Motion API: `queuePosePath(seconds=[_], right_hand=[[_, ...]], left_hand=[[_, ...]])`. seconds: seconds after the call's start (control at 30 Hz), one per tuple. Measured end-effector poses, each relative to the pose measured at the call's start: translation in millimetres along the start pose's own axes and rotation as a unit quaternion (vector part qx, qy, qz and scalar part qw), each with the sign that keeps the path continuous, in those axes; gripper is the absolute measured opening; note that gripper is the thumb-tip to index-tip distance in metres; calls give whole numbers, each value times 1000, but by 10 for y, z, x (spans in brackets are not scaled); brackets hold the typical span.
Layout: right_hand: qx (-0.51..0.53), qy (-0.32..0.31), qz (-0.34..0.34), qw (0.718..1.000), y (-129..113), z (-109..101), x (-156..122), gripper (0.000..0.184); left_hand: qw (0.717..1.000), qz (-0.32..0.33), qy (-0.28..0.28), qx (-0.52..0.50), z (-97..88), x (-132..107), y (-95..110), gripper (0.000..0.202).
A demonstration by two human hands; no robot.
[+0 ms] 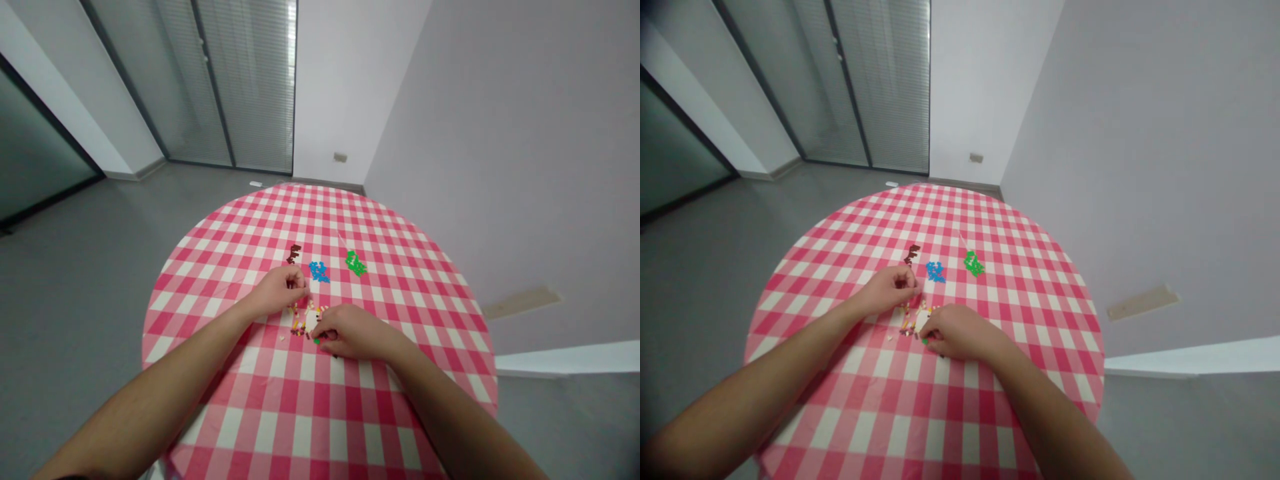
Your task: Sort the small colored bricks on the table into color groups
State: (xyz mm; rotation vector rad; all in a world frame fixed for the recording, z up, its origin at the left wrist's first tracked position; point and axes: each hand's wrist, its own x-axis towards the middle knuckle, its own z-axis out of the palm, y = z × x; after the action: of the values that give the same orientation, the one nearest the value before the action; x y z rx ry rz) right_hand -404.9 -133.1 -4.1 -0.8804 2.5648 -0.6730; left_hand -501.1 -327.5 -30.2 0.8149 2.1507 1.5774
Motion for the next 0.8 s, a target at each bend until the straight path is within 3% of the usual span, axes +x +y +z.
queuePosePath(seconds=[0.8], right_hand=[[-32, 18, 4, 999, -25, 76, 36, 17]], left_hand=[[1000, -1, 3, 22, -4, -2, -28, 16]])
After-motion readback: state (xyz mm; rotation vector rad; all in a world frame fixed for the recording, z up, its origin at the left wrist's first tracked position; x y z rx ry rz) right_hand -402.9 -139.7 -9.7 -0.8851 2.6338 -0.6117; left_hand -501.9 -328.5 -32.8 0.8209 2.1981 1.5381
